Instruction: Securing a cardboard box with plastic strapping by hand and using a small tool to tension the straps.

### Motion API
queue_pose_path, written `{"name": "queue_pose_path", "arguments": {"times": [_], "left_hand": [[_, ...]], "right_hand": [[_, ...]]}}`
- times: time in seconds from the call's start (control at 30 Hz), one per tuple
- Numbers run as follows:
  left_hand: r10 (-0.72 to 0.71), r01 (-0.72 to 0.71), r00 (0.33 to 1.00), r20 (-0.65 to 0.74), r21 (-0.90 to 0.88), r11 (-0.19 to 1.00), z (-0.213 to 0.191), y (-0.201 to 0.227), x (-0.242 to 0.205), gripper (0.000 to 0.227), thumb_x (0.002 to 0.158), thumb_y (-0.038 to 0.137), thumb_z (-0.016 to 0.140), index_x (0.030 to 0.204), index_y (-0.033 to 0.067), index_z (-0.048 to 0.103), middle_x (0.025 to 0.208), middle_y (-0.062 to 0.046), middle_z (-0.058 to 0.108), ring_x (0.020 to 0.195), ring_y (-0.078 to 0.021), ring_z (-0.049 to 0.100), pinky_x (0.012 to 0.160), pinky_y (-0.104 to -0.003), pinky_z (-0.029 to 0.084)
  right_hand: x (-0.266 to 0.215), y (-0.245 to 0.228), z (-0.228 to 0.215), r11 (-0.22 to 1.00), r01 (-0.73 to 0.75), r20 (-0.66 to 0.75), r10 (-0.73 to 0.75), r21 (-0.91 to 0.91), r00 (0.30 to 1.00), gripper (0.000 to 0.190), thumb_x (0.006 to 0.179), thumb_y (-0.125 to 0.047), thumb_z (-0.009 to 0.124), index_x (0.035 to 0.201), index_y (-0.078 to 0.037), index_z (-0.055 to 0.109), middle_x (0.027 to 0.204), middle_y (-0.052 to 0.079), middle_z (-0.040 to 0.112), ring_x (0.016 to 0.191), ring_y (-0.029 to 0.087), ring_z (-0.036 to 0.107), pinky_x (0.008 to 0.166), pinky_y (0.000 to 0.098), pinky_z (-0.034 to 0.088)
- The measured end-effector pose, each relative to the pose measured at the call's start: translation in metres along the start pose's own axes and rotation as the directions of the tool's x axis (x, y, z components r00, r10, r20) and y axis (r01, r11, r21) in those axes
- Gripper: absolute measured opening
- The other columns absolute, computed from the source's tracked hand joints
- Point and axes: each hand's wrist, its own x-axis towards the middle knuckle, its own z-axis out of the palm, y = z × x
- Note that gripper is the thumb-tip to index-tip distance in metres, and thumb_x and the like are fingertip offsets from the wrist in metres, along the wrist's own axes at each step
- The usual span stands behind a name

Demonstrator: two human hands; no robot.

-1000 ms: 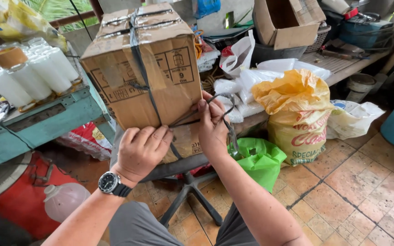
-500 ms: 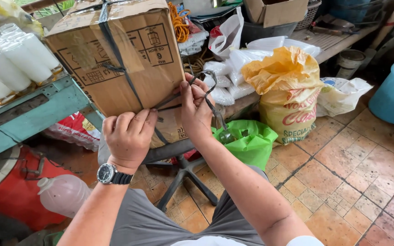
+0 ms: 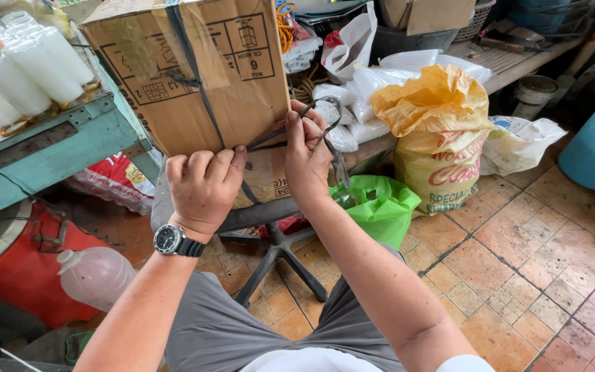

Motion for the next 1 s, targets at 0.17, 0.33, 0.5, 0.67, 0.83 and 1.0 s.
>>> {"name": "queue_pose_path", "arguments": {"times": [0.17,0.33,0.5,0.67,0.83,1.0], "left_hand": [[0.003,-0.001,1.0,0.028,-0.078,0.997,0.0,-0.003,-0.003,0.005,0.097,0.01,0.074,0.098,0.0148,0.076,0.085,-0.001,0.059,0.073,-0.0168,0.054,0.067,-0.031,0.042],[0.005,-0.004,1.0,0.023,-0.076,0.997,0.002,-0.004,-0.003,0.006,0.097,0.011,0.072,0.094,0.0155,0.075,0.083,0.0,0.059,0.072,-0.0162,0.054,0.067,-0.03,0.043],[0.033,-0.032,0.999,0.033,-0.044,0.999,0.0,-0.005,0.005,0.008,0.096,0.01,0.073,0.089,0.0152,0.073,0.079,-0.001,0.055,0.07,-0.0166,0.05,0.066,-0.031,0.042],[0.134,-0.135,0.99,0.045,0.017,0.991,0.006,-0.003,0.003,0.016,0.092,0.006,0.071,0.078,0.0133,0.066,0.071,-0.005,0.047,0.061,-0.0204,0.042,0.062,-0.033,0.04],[0.197,-0.196,0.979,0.045,-0.021,0.98,0.012,-0.01,0.004,0.017,0.093,0.003,0.062,0.078,0.0097,0.063,0.07,-0.008,0.045,0.06,-0.0213,0.042,0.066,-0.033,0.043],[0.177,-0.164,0.977,0.12,-0.109,0.98,0.009,-0.008,0.002,0.02,0.095,-0.001,0.056,0.078,0.0065,0.062,0.072,-0.008,0.044,0.064,-0.0237,0.046,0.071,-0.037,0.043]], "right_hand": [[-0.001,-0.002,-0.001,1.0,0.019,-0.01,-0.019,-0.023,1.0,0.035,0.106,-0.035,0.058,0.087,-0.013,0.076,0.125,0.011,0.068,0.119,0.033,0.067,0.103,0.0439,0.048],[0.0,-0.007,-0.003,0.998,0.05,0.001,-0.049,-0.039,0.999,0.034,0.107,-0.034,0.057,0.087,-0.013,0.076,0.125,0.012,0.067,0.12,0.034,0.066,0.104,0.0439,0.048],[-0.001,-0.011,-0.002,0.992,0.114,0.01,-0.113,-0.058,0.994,0.032,0.107,-0.029,0.057,0.087,-0.012,0.075,0.122,0.014,0.066,0.12,0.035,0.065,0.105,0.0443,0.047],[0.001,-0.011,-0.006,0.98,0.19,0.05,-0.188,-0.053,0.981,0.032,0.108,-0.025,0.055,0.089,-0.011,0.077,0.123,0.015,0.062,0.123,0.035,0.063,0.108,0.0449,0.045],[0.0,-0.015,-0.01,0.979,0.201,0.068,-0.198,-0.043,0.978,0.033,0.108,-0.027,0.055,0.088,-0.011,0.076,0.125,0.014,0.06,0.123,0.037,0.063,0.108,0.0462,0.046],[-0.002,-0.021,-0.006,0.975,0.222,0.075,-0.221,-0.017,0.973,0.032,0.108,-0.025,0.056,0.089,-0.01,0.075,0.126,0.015,0.058,0.121,0.038,0.065,0.107,0.0473,0.048]]}}
